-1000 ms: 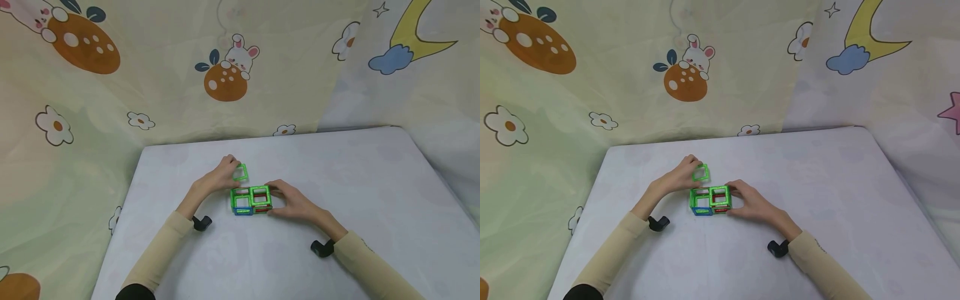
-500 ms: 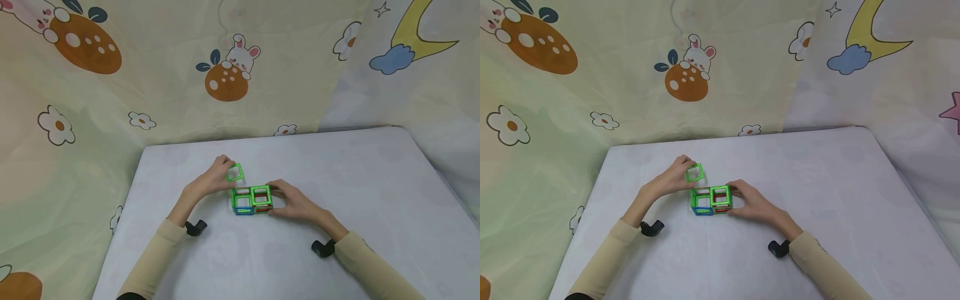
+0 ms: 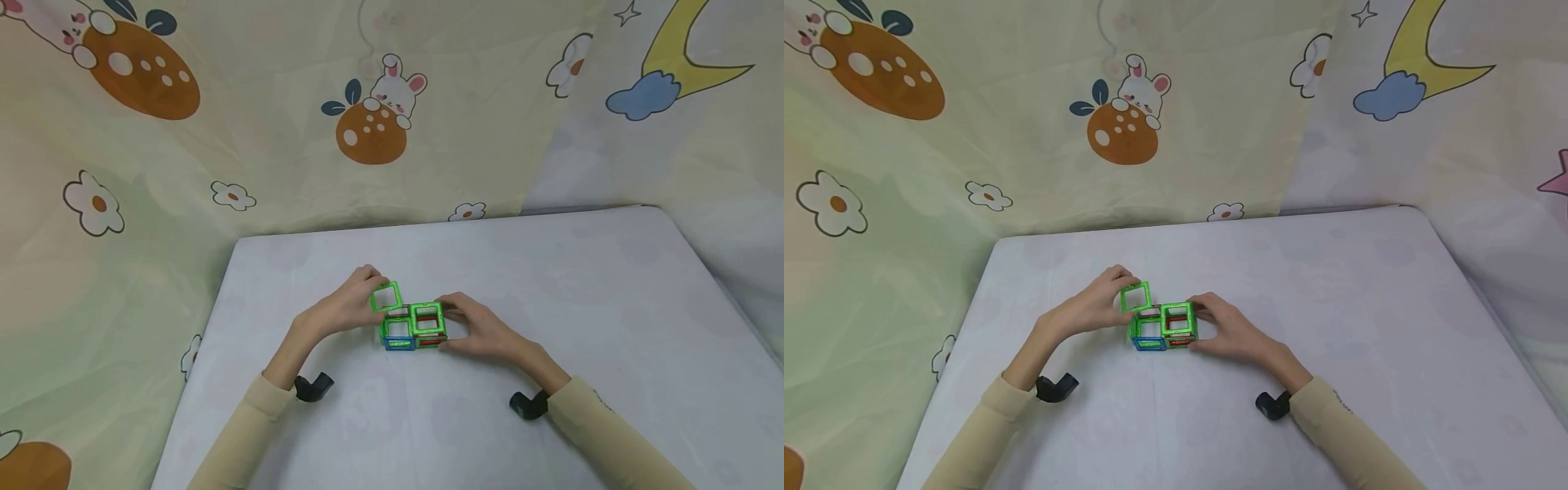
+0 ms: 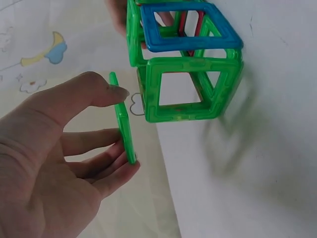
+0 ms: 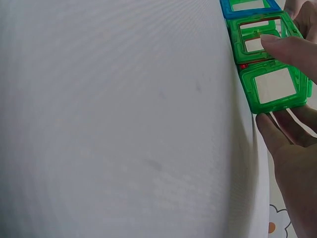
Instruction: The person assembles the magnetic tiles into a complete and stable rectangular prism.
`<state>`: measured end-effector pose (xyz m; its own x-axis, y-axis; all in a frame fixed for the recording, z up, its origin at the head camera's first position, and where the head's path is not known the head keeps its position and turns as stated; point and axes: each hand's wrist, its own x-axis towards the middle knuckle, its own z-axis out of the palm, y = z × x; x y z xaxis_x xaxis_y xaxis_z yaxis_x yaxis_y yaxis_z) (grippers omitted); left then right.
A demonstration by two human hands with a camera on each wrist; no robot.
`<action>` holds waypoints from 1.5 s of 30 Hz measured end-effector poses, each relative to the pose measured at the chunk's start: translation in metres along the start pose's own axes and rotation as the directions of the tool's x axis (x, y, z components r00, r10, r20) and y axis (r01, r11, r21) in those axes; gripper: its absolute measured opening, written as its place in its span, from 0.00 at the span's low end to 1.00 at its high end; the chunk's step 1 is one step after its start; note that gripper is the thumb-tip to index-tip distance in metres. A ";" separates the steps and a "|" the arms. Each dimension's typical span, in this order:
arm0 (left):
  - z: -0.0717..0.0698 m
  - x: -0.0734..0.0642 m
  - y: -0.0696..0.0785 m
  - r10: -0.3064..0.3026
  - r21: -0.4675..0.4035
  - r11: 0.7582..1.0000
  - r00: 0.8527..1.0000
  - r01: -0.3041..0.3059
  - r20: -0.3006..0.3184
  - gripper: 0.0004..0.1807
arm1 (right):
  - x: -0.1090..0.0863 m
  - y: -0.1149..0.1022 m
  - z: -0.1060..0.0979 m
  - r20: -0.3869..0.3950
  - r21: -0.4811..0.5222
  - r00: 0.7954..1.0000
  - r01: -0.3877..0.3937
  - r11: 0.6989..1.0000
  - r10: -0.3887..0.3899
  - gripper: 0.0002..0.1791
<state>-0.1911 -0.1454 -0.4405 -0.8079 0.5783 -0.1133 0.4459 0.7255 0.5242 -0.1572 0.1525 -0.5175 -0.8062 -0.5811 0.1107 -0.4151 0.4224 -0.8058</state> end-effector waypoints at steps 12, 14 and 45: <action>0.004 -0.010 0.012 0.051 0.021 0.998 0.997 -0.053 0.061 0.31 | 0.000 0.001 -0.001 -0.005 -0.021 1.000 -0.002 1.000 0.001 0.44; 0.005 -0.009 0.013 0.059 0.024 0.998 0.996 -0.061 0.070 0.31 | 0.000 0.000 -0.001 -0.001 -0.005 1.000 0.002 1.000 -0.002 0.43; 0.014 -0.009 0.017 0.053 0.038 0.998 0.991 -0.058 0.124 0.30 | 0.001 0.001 0.000 0.013 0.035 1.000 -0.006 0.999 0.005 0.43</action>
<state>-0.1710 -0.1327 -0.4420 -0.7288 0.6580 -0.1892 0.5068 0.7043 0.4971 -0.1585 0.1527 -0.5179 -0.8030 -0.5877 0.0989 -0.3952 0.4009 -0.8265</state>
